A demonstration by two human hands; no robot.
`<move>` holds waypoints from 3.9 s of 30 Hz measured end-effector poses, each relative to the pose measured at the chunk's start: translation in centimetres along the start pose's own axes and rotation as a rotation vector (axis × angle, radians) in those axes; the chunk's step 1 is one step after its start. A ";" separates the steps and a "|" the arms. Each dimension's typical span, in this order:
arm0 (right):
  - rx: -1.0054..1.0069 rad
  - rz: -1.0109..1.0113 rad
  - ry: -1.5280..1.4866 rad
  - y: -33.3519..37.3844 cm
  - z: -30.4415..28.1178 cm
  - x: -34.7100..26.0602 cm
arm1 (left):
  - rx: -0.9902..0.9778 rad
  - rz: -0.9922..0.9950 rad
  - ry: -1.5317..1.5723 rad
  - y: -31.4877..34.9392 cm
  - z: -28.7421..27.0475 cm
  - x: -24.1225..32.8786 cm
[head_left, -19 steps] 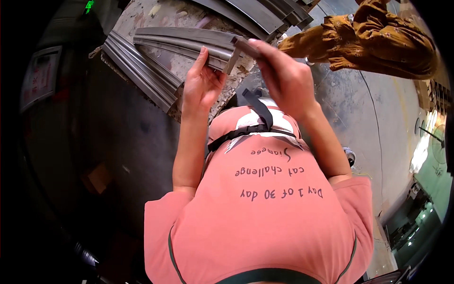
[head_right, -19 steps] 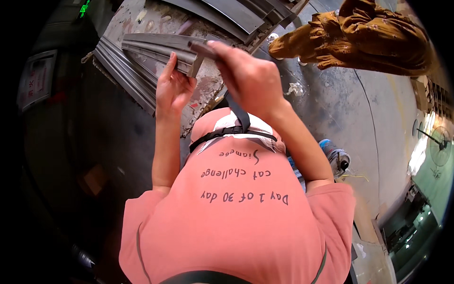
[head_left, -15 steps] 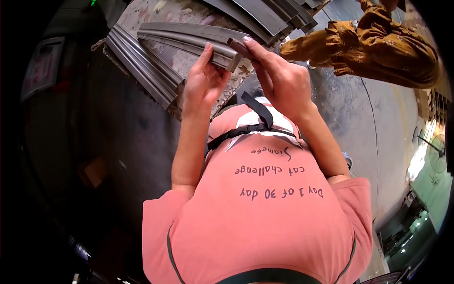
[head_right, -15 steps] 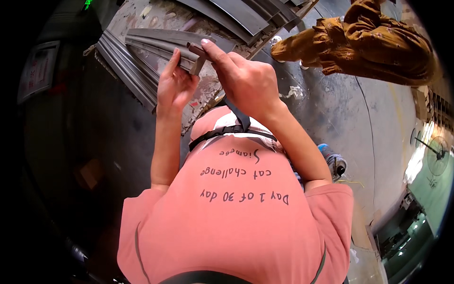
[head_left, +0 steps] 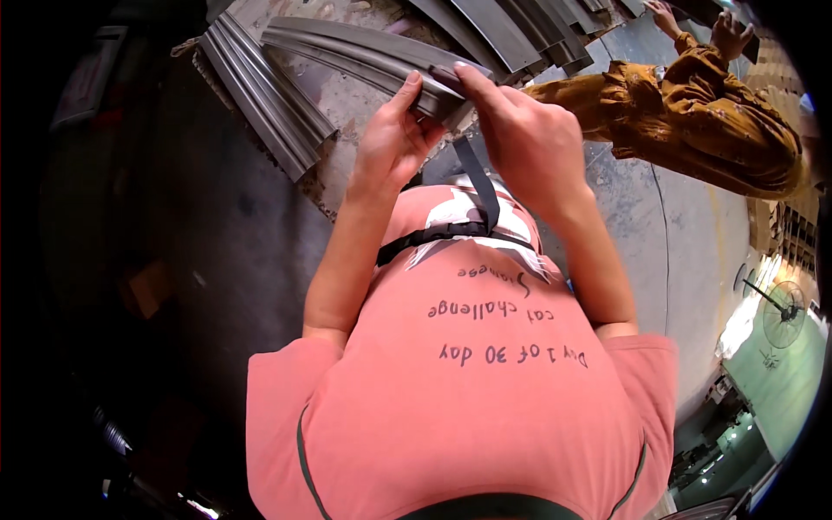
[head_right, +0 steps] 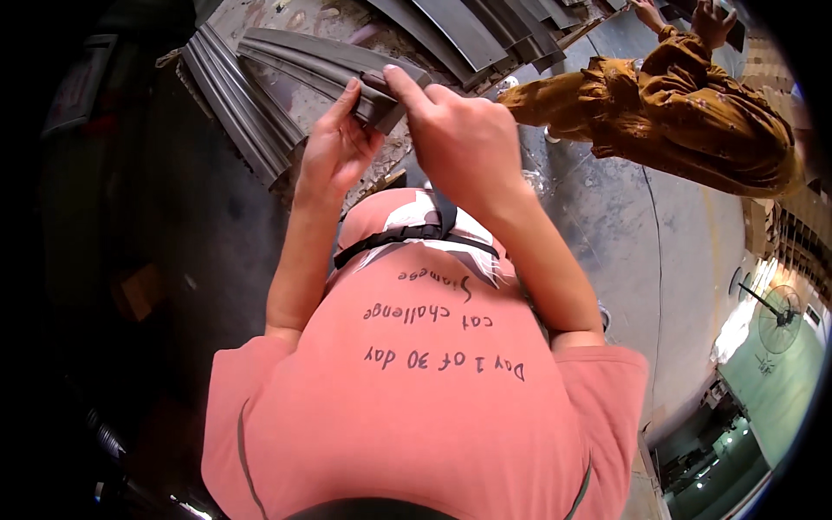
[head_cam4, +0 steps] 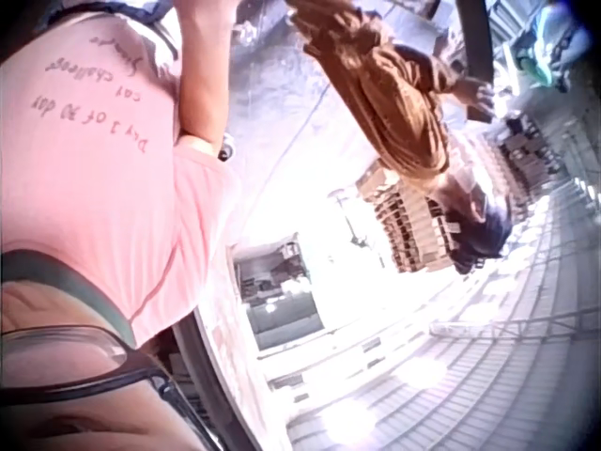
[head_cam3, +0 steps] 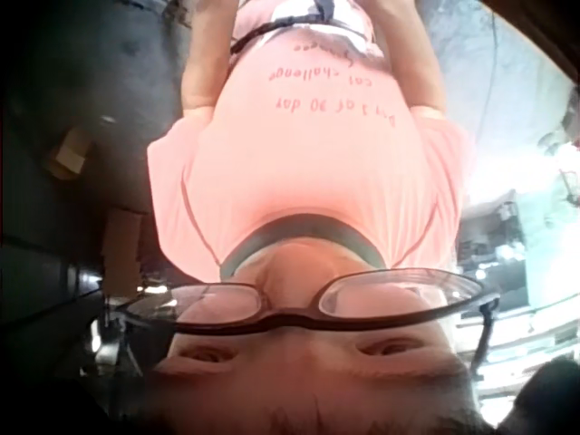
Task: Using sandpaper to smooth the edges and ends of extruded aluminum or metal profiles.
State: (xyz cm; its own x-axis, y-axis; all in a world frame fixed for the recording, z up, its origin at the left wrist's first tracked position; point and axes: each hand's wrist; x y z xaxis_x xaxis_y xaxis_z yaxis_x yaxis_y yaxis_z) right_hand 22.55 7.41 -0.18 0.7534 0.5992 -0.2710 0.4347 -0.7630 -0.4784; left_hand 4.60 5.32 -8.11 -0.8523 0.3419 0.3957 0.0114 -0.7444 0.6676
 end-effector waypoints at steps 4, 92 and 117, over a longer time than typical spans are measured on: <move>-0.101 -0.039 0.064 -1.3 -0.8 -0.4 | 0.053 -0.014 -0.069 0.8 0.0 -0.5; 0.045 0.310 -0.285 4.6 0.3 -2.5 | -0.090 -0.150 -0.120 -1.0 -2.7 -1.7; 0.498 0.244 -0.577 7.4 3.8 -0.7 | -0.269 -0.189 0.019 0.5 0.0 1.1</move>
State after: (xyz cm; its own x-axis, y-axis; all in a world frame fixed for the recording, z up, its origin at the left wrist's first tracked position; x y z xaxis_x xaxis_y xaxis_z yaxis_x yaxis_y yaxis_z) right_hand 23.36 2.28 -6.76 0.3659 0.5639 -0.7404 -0.0836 -0.7724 -0.6296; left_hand 3.67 5.32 -7.33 -0.8357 0.4797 0.2674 -0.2844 -0.7946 0.5364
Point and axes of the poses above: each hand's wrist, its own y-axis away from the middle knuckle, its own z-axis out of the palm, x = y × z, and after that the axes turned 14 degrees about x, right-handed
